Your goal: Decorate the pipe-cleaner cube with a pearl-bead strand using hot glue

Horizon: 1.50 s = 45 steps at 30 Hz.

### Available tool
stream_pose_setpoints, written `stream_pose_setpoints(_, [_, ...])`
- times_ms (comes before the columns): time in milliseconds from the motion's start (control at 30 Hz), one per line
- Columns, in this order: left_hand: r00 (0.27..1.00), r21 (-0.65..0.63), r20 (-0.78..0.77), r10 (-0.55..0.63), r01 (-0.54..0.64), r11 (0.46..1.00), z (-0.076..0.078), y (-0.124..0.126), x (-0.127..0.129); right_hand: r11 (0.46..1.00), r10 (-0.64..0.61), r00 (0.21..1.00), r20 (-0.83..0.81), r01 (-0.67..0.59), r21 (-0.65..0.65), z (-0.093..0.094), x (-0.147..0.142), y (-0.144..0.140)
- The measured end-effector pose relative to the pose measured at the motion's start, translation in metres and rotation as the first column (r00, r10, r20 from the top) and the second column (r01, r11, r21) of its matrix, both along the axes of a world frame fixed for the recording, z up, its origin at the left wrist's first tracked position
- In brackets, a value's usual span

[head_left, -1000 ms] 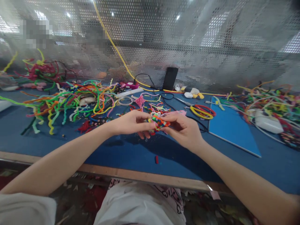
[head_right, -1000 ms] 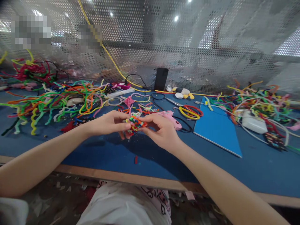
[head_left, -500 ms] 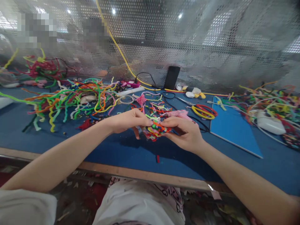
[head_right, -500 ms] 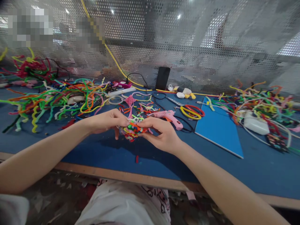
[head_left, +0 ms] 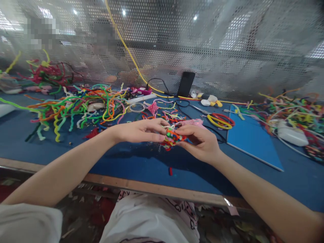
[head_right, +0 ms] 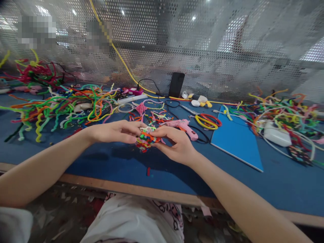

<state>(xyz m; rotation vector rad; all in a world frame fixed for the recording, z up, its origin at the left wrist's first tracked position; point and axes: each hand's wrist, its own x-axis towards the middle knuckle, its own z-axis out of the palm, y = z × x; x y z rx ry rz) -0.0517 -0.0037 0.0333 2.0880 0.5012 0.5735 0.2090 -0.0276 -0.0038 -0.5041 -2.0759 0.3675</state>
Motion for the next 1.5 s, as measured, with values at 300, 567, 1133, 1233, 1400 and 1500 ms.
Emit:
stream_pose_setpoints(300, [0.987, 0.301, 0.16, 0.006, -0.055, 0.952, -0.015, 0.004, 0.007, 0.976, -0.109, 0.98, -0.168, 0.073, -0.205, -0.001, -0.002, -0.001])
stream_pose_setpoints(567, [0.968, 0.248, 0.249, 0.044, -0.108, 0.963, -0.019, -0.002, 0.011, 0.939, -0.062, 0.971, -0.23, -0.022, -0.344, -0.001, -0.001, 0.0])
stream_pose_setpoints(1133, [0.896, 0.26, 0.402, 0.188, -0.308, 0.915, -0.022, -0.003, 0.015, 0.998, -0.059, 0.979, -0.193, 0.054, -0.029, 0.0, 0.004, -0.002])
stream_pose_setpoints(1233, [0.894, 0.282, 0.424, 0.144, -0.281, 0.917, -0.026, 0.0, 0.015, 0.998, -0.05, 0.988, -0.147, 0.053, 0.016, 0.001, 0.005, -0.001])
stream_pose_setpoints(1400, [0.9, 0.26, 0.426, 0.092, -0.219, 0.94, -0.029, 0.002, 0.014, 0.991, -0.073, 0.996, -0.059, 0.079, 0.108, 0.005, 0.005, -0.001])
stream_pose_setpoints(1500, [0.902, 0.241, 0.42, 0.102, -0.219, 0.945, -0.028, 0.002, 0.014, 0.984, -0.1, 0.995, -0.005, 0.099, 0.149, 0.006, 0.005, -0.001])
